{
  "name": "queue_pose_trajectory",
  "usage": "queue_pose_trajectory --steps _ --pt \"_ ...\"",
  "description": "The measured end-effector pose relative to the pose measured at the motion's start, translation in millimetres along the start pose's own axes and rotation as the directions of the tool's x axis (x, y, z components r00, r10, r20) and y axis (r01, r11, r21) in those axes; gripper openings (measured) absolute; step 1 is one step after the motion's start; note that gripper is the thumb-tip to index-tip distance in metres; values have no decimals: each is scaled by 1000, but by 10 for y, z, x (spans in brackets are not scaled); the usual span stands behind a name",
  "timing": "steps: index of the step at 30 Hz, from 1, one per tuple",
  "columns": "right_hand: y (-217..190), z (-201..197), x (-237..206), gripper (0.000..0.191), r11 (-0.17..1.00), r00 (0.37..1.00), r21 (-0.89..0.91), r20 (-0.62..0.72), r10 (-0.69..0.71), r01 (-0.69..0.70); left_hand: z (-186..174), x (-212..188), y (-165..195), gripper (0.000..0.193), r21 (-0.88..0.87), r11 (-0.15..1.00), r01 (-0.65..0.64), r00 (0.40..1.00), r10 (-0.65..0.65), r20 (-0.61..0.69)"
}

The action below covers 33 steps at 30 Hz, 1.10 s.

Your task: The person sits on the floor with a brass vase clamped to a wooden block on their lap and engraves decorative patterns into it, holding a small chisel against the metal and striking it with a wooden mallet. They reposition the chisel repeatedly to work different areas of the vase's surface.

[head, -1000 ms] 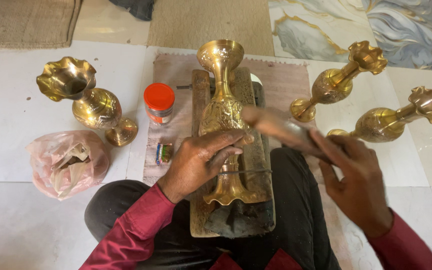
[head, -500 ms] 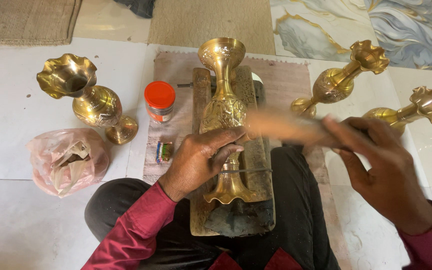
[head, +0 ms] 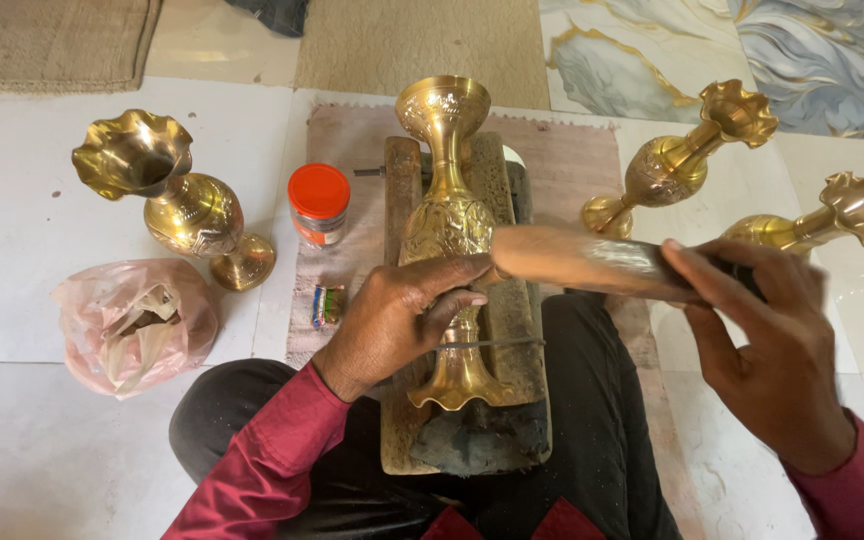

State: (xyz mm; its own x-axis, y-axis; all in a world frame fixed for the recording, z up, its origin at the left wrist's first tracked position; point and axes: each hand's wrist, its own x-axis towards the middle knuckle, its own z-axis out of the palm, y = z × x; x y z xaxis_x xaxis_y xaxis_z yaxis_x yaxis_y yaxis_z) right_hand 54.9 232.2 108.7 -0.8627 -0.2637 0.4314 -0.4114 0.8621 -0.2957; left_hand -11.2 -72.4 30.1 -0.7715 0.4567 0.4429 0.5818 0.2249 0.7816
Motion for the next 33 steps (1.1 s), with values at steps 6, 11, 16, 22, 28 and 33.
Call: queue_pose_trajectory --steps 6,11,16,22,28,33 --pt "37 28 -52 59 997 999 -75 -16 -30 28 -20 5 -28 38 -7 1000 -18 1000 18 9" --pt "38 51 -48 56 996 997 31 4 82 -82 -12 0 -67 36 10 1000 -22 1000 22 7" --pt "37 73 -47 58 936 978 294 -14 207 -194 -49 11 -84 36 45 995 -84 996 83 16" --pt "32 79 -73 59 926 969 298 -17 247 -231 -78 38 -75 37 0 998 -70 997 69 46" --pt "12 94 -89 56 909 971 368 -58 232 -195 -101 45 -97 38 14 995 -97 993 96 66" --pt "10 112 -122 54 990 990 111 -97 102 -91 -115 56 -110 39 26 996 -85 992 82 92"
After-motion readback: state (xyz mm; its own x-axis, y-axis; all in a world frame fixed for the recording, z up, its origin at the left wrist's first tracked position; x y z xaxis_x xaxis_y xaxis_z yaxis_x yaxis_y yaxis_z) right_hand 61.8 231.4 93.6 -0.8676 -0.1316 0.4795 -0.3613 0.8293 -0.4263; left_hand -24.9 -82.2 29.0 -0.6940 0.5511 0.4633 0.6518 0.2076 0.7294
